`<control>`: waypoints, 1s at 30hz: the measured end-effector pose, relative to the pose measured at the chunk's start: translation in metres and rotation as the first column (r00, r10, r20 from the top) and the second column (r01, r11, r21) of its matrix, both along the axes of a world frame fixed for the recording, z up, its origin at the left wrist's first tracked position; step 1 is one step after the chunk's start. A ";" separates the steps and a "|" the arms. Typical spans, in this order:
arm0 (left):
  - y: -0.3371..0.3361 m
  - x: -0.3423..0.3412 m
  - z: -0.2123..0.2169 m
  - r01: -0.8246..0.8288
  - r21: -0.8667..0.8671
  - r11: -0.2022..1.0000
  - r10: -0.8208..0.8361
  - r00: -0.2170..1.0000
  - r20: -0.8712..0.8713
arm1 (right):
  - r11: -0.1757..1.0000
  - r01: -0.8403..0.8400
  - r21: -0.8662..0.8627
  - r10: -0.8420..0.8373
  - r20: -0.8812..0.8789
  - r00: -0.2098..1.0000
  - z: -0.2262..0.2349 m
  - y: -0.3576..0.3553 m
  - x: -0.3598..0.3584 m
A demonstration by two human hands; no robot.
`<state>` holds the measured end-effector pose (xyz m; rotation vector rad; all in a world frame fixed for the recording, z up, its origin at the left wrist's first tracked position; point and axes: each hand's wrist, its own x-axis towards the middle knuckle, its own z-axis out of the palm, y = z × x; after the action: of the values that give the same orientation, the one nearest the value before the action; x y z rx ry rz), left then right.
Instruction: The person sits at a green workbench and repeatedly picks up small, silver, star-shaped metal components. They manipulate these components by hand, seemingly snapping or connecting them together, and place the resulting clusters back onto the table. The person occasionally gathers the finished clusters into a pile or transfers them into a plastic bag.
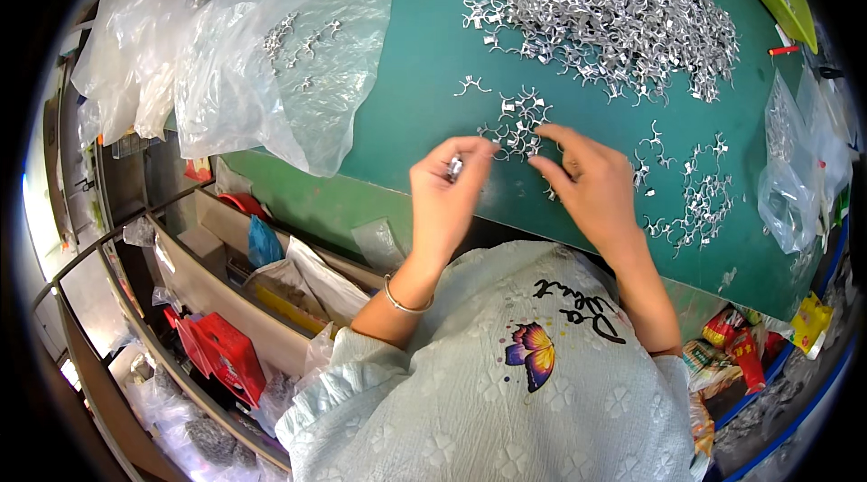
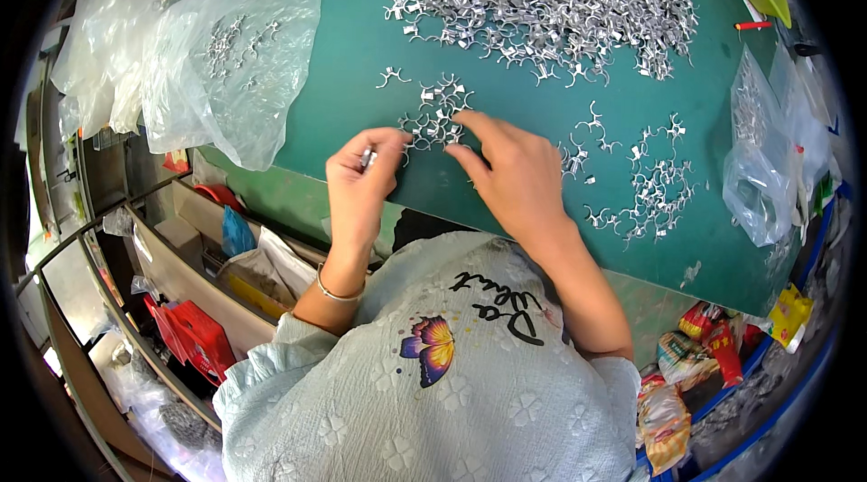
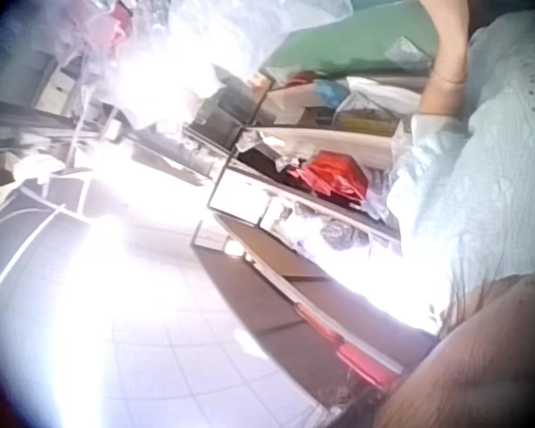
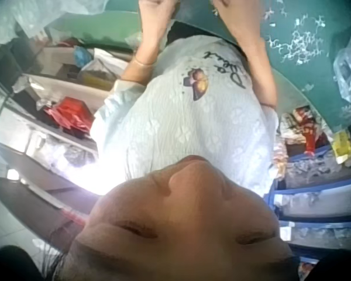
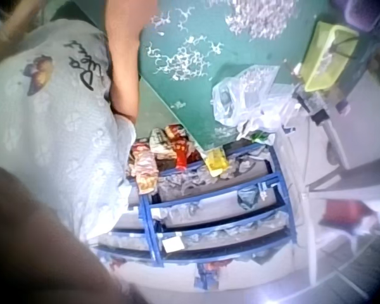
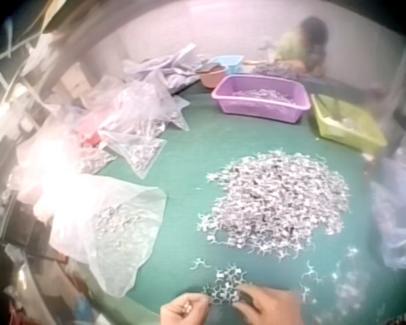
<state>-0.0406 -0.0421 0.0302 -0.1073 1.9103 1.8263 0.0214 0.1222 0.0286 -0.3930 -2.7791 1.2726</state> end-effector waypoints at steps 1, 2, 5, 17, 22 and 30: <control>0.001 0.003 -0.003 0.035 -0.107 0.994 -0.048 0.991 -0.126 | 0.991 -0.034 0.132 0.037 -0.024 0.999 -0.002 -0.003 -0.001; 0.002 0.005 -0.005 0.055 -0.216 0.975 -0.109 0.964 -0.244 | 0.989 -0.034 0.142 0.033 0.009 0.999 -0.001 -0.003 -0.001; 0.000 0.007 -0.007 0.046 -0.433 0.900 -0.261 0.854 -0.451 | 0.972 0.047 0.231 -0.030 -0.074 0.997 -0.006 0.006 0.008; -0.004 0.003 -0.009 0.013 -0.540 0.841 -0.350 0.776 -0.526 | 0.961 0.032 0.275 -0.007 -0.092 0.996 -0.004 -0.002 -0.010; -0.009 -0.002 -0.009 -0.006 -0.551 0.834 -0.336 0.787 -0.517 | 0.960 -0.004 0.280 0.021 -0.061 0.998 -0.002 0.010 -0.001; 0.014 -0.019 -0.011 -0.008 -0.504 0.864 -0.331 0.744 -0.580 | 0.968 -0.031 0.248 0.044 -0.047 0.998 0.010 -0.001 -0.017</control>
<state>-0.0595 -0.0280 0.0189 0.6132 2.7244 1.3053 0.0041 0.1213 0.0384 -0.2863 -2.8640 0.9106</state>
